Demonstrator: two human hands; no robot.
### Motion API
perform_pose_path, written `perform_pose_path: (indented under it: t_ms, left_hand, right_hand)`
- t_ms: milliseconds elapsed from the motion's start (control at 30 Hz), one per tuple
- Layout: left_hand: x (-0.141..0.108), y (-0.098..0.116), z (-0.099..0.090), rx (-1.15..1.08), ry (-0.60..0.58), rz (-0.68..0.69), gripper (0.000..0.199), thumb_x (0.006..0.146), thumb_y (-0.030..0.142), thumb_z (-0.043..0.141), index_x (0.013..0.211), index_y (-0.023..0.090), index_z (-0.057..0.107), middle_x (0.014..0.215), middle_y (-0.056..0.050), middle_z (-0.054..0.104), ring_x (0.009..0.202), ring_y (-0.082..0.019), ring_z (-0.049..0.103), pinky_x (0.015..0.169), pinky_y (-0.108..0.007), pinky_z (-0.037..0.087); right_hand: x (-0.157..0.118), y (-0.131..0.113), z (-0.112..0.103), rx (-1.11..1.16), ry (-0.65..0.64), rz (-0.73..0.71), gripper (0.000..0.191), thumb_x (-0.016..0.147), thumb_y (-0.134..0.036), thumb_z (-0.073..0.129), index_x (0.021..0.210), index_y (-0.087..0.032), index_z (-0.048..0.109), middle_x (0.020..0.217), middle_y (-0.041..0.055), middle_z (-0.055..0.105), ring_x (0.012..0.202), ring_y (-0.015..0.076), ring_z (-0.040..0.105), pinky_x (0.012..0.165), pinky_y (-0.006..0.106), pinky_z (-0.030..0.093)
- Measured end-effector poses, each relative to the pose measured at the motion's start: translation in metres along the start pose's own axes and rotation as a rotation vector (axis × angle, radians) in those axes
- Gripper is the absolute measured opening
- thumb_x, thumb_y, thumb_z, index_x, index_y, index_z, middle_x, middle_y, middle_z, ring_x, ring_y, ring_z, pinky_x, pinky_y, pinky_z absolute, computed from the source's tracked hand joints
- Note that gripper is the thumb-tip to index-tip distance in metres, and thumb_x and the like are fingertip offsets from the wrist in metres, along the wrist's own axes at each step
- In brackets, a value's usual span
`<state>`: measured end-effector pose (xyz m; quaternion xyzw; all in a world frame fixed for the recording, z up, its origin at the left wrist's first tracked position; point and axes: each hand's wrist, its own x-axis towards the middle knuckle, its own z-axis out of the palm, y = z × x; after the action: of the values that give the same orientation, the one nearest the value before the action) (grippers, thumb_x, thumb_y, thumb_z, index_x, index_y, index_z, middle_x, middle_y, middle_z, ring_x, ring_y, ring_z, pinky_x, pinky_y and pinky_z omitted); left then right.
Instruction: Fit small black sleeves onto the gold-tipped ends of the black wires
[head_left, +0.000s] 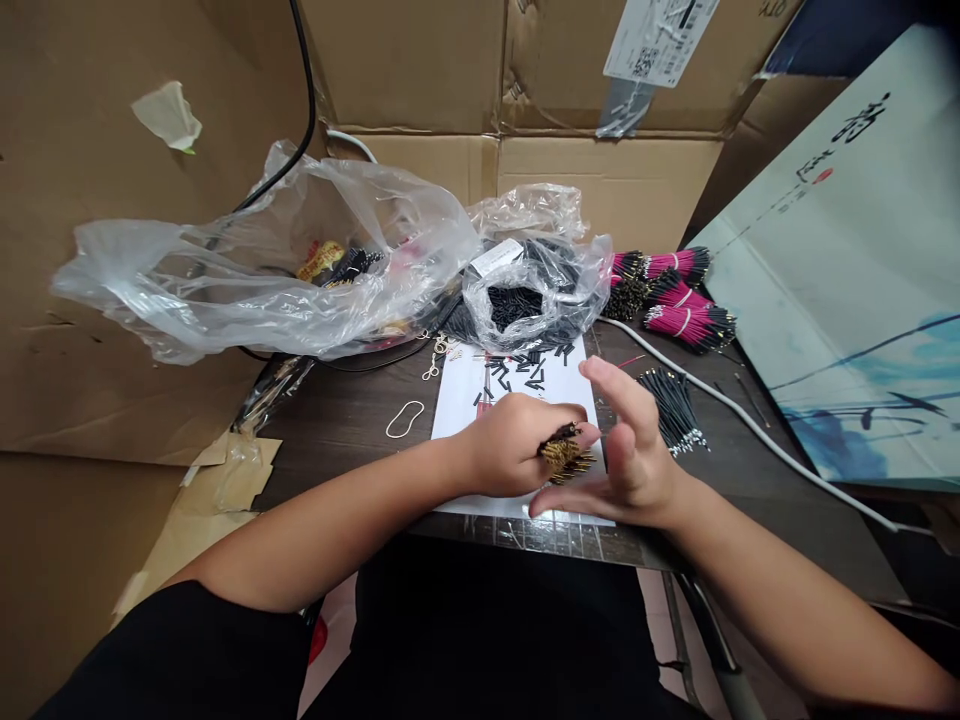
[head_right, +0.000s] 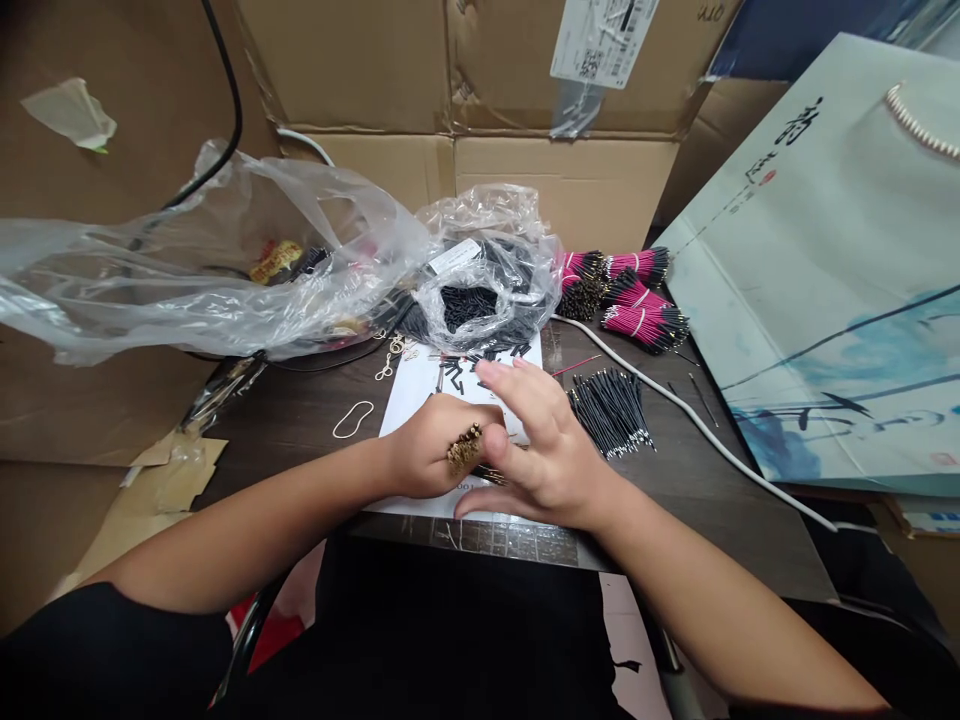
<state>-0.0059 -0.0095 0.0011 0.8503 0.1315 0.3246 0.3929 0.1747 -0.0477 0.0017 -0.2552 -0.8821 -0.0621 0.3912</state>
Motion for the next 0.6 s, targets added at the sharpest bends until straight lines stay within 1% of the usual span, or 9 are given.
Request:
perform_pose_path:
  t_ms: [33,67,100,167,233,300,400,600]
  left_hand:
    - [-0.001,-0.003,-0.002,0.14,0.006,0.044,0.032,0.094,0.038,0.041,0.074,0.016,0.053,0.064,-0.002,0.059,0.058,-0.011,0.055,0.056,-0.023,0.041]
    - [-0.001,-0.006,-0.003,0.262,0.019,0.072,0.031,0.095,0.038,0.041,0.078,0.017,0.055,0.067,-0.002,0.062,0.06,-0.012,0.058,0.057,-0.023,0.042]
    - [-0.001,-0.009,-0.004,0.38,0.035,0.101,0.032,0.095,0.038,0.04,0.077,0.017,0.055,0.065,-0.001,0.062,0.058,-0.012,0.058,0.054,-0.023,0.04]
    - [-0.001,-0.013,-0.006,0.576,0.073,0.151,0.034,0.095,0.038,0.041,0.074,0.017,0.056,0.061,-0.001,0.063,0.055,-0.012,0.059,0.05,-0.023,0.038]
    - [0.0,-0.015,-0.006,0.727,0.121,0.21,0.034,0.094,0.035,0.042,0.07,0.017,0.057,0.058,0.0,0.063,0.052,-0.012,0.059,0.047,-0.024,0.034]
    - [0.001,-0.016,-0.006,0.835,0.17,0.275,0.033,0.094,0.033,0.043,0.069,0.016,0.058,0.057,-0.001,0.063,0.05,-0.013,0.058,0.045,-0.024,0.032]
    - [0.002,-0.017,-0.006,0.926,0.22,0.355,0.034,0.093,0.032,0.044,0.067,0.016,0.059,0.052,-0.002,0.061,0.047,-0.014,0.056,0.044,-0.026,0.032]
    - [0.002,-0.016,-0.007,0.937,0.241,0.413,0.032,0.092,0.029,0.047,0.064,0.017,0.057,0.053,-0.001,0.061,0.046,-0.013,0.055,0.043,-0.025,0.032]
  right_hand:
    - [0.002,-0.001,-0.002,0.055,-0.005,0.063,0.117,0.065,-0.059,0.074,0.152,-0.029,0.001,0.159,0.0053,0.01,0.141,0.034,0.028,0.113,0.057,0.034]
    - [0.004,-0.002,-0.003,0.121,-0.015,0.14,0.112,0.067,-0.064,0.069,0.152,-0.028,0.005,0.159,0.0057,0.009,0.142,0.0354,0.025,0.113,0.058,0.032]
    - [0.005,-0.002,-0.005,0.198,-0.03,0.221,0.104,0.072,-0.066,0.063,0.152,-0.026,0.011,0.158,0.0066,0.012,0.142,0.0361,0.024,0.113,0.058,0.031]
    - [0.007,-0.002,-0.007,0.362,-0.067,0.361,0.083,0.082,-0.06,0.054,0.149,-0.022,0.025,0.156,0.0091,0.023,0.141,0.0351,0.027,0.114,0.058,0.029]
    - [0.006,-0.002,-0.008,0.504,-0.102,0.439,0.066,0.087,-0.047,0.051,0.145,-0.02,0.035,0.151,0.0101,0.035,0.139,0.032,0.034,0.115,0.055,0.031]
    - [0.005,-0.001,-0.007,0.597,-0.121,0.472,0.058,0.087,-0.035,0.053,0.142,-0.019,0.041,0.145,0.0098,0.044,0.134,0.0291,0.042,0.113,0.051,0.035]
    - [0.003,-0.001,-0.006,0.655,-0.147,0.481,0.053,0.086,-0.025,0.056,0.138,-0.02,0.046,0.14,0.0082,0.05,0.129,0.0264,0.048,0.111,0.047,0.039]
    - [0.003,0.0,-0.007,0.674,-0.153,0.449,0.058,0.081,-0.022,0.062,0.138,-0.02,0.047,0.14,0.0084,0.05,0.129,0.0271,0.048,0.111,0.046,0.04]
